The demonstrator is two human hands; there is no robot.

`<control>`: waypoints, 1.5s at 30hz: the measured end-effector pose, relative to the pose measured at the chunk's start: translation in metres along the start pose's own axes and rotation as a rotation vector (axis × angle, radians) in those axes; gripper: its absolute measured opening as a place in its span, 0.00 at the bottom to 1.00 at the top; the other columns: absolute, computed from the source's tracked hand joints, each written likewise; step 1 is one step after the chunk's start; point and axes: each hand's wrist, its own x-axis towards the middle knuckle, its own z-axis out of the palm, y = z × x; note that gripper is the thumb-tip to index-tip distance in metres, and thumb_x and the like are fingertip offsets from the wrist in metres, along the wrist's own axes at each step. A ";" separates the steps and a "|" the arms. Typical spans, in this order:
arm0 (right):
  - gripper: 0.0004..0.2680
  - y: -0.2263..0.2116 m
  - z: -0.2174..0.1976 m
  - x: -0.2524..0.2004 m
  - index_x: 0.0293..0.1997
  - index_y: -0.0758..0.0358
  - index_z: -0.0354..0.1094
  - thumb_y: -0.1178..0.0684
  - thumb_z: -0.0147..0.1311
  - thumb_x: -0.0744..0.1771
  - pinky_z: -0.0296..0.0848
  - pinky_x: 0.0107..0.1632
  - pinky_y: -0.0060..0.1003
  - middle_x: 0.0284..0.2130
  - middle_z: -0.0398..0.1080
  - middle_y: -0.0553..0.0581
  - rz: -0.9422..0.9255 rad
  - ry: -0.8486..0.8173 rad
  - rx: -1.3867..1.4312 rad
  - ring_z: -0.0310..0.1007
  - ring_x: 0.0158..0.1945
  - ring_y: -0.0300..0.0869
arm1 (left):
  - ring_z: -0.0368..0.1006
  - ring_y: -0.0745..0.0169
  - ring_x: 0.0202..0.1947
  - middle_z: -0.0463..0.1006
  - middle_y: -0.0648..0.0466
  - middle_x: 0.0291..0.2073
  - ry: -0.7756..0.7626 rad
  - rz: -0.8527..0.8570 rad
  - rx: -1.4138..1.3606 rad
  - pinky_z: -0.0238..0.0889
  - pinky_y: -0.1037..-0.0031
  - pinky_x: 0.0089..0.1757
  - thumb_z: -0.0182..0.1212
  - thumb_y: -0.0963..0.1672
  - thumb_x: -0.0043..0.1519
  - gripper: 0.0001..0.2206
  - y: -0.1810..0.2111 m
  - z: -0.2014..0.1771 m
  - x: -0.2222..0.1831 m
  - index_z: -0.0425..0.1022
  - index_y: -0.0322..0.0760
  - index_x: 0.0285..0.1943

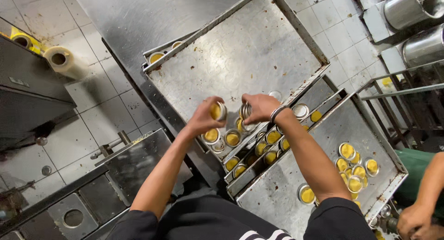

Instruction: The person transfers small yellow pastries in metal tins from a tray onto the slots of a moving conveyor belt by hand, then lifts and moves the empty tray to a stack.

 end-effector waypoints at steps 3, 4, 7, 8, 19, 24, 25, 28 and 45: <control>0.27 -0.020 0.075 0.014 0.59 0.50 0.63 0.36 0.68 0.58 0.76 0.52 0.59 0.49 0.74 0.60 -0.062 0.034 -0.259 0.74 0.56 0.60 | 0.75 0.49 0.44 0.78 0.43 0.44 0.220 -0.090 -0.781 0.70 0.61 0.44 0.78 0.47 0.44 0.33 0.001 -0.040 -0.044 0.69 0.48 0.61; 0.25 -0.029 0.102 0.024 0.56 0.48 0.65 0.36 0.68 0.57 0.78 0.48 0.58 0.45 0.75 0.58 -0.087 0.105 -0.418 0.75 0.52 0.58 | 0.76 0.53 0.46 0.79 0.41 0.49 0.267 -0.076 -1.215 0.73 0.65 0.43 0.76 0.44 0.45 0.34 0.001 -0.056 -0.061 0.67 0.43 0.63; 0.10 -0.043 0.188 0.068 0.49 0.55 0.70 0.47 0.49 0.67 0.71 0.35 0.71 0.41 0.74 0.65 0.090 0.260 -0.570 0.73 0.46 0.64 | 0.78 0.37 0.51 0.74 0.28 0.54 0.252 0.178 -1.569 0.76 0.49 0.47 0.66 0.47 0.55 0.33 -0.030 -0.068 -0.136 0.58 0.34 0.69; 0.10 -0.047 0.185 0.064 0.49 0.55 0.70 0.47 0.49 0.67 0.71 0.35 0.71 0.41 0.74 0.65 0.043 0.263 -0.587 0.73 0.46 0.64 | 0.78 0.37 0.51 0.74 0.28 0.54 0.305 0.185 -1.559 0.76 0.49 0.47 0.66 0.47 0.55 0.33 -0.041 -0.071 -0.164 0.58 0.34 0.69; 0.27 -0.120 0.153 0.027 0.60 0.33 0.68 0.24 0.64 0.56 0.77 0.53 0.52 0.56 0.76 0.54 0.401 0.053 -0.624 0.74 0.60 0.55 | 0.76 0.54 0.49 0.78 0.46 0.51 1.319 -0.307 -1.016 0.69 0.68 0.47 0.74 0.39 0.51 0.26 -0.116 -0.105 -0.568 0.70 0.37 0.60; 0.33 -0.120 0.151 0.044 0.56 0.55 0.73 0.22 0.66 0.54 0.81 0.47 0.53 0.51 0.82 0.64 0.524 0.145 -0.558 0.82 0.53 0.62 | 0.72 0.57 0.47 0.76 0.51 0.49 1.461 -0.887 -0.222 0.65 0.70 0.48 0.78 0.44 0.47 0.29 -0.183 -0.166 -0.699 0.70 0.42 0.58; 0.33 -0.128 0.147 0.042 0.58 0.59 0.74 0.24 0.66 0.56 0.80 0.46 0.54 0.51 0.83 0.67 0.594 0.173 -0.512 0.83 0.52 0.62 | 0.71 0.50 0.49 0.77 0.49 0.50 1.464 -0.946 -0.010 0.63 0.64 0.50 0.78 0.45 0.47 0.29 -0.200 -0.177 -0.723 0.70 0.41 0.58; 0.36 -0.037 0.176 0.081 0.58 0.71 0.77 0.32 0.78 0.53 0.80 0.39 0.51 0.43 0.83 0.72 0.458 0.568 -0.413 0.84 0.43 0.62 | 0.71 0.43 0.48 0.67 0.41 0.56 1.310 -1.012 0.229 0.75 0.61 0.38 0.77 0.44 0.52 0.28 -0.244 -0.209 -0.783 0.66 0.39 0.59; 0.27 -0.634 0.223 -0.087 0.68 0.55 0.62 0.46 0.67 0.62 0.84 0.41 0.49 0.59 0.70 0.66 0.205 0.142 0.294 0.78 0.49 0.60 | 0.65 0.43 0.56 0.63 0.41 0.61 1.091 -0.960 -0.027 0.70 0.58 0.48 0.72 0.36 0.50 0.34 -0.298 -0.285 -0.919 0.64 0.42 0.68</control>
